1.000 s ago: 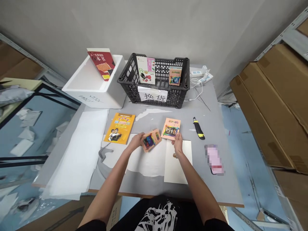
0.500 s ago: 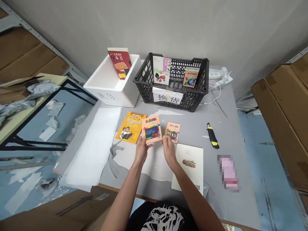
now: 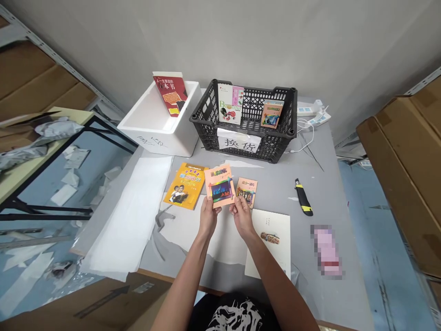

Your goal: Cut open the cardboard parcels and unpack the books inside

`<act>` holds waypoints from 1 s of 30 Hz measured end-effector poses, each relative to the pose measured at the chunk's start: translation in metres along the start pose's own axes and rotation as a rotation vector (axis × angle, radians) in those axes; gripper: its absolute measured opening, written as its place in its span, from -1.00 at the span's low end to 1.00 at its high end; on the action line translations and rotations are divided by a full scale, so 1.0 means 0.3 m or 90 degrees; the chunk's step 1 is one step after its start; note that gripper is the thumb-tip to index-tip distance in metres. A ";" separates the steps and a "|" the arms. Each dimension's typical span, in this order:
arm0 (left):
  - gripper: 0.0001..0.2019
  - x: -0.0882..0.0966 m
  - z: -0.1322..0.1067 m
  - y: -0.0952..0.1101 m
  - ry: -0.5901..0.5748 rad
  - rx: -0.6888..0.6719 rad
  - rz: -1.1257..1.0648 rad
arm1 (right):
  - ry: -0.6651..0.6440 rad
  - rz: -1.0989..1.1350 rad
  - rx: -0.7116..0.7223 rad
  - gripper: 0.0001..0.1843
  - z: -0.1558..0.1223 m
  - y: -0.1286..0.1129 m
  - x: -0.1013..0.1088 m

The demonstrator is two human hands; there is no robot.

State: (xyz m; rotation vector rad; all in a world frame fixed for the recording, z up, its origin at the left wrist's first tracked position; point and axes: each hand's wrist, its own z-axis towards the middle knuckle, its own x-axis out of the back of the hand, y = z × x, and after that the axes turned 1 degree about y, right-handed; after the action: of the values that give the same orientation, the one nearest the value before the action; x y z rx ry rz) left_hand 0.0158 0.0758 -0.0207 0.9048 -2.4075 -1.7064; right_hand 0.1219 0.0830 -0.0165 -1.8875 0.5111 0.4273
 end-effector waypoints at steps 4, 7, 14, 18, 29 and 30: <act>-0.50 -0.038 0.003 -0.012 -0.012 0.012 -0.031 | 0.018 0.069 -0.035 -0.62 -0.004 0.008 0.006; -0.47 -0.042 0.002 -0.009 -0.009 -0.003 0.006 | -0.005 0.013 -0.029 -0.61 -0.001 0.006 0.040; -0.48 0.003 -0.014 -0.042 -0.068 -0.090 0.233 | -0.067 -0.217 -0.022 -0.63 0.106 -0.090 0.136; -0.52 -0.001 -0.044 -0.098 -0.113 -0.114 0.309 | 0.028 -0.226 0.094 -0.59 0.159 -0.145 0.094; -0.65 -0.074 0.024 -0.048 -0.151 -0.144 0.289 | 0.079 -0.188 0.126 -0.57 0.129 -0.156 0.100; -0.65 -0.091 0.029 -0.043 -0.128 -0.147 0.269 | 0.080 -0.197 0.134 -0.57 0.129 -0.152 0.106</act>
State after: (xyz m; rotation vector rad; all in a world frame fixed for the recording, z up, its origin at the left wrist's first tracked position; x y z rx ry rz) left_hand 0.0407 0.0937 -0.0278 0.1834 -2.2318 -1.9131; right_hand 0.1709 0.1291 -0.0109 -1.7574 0.3241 0.0493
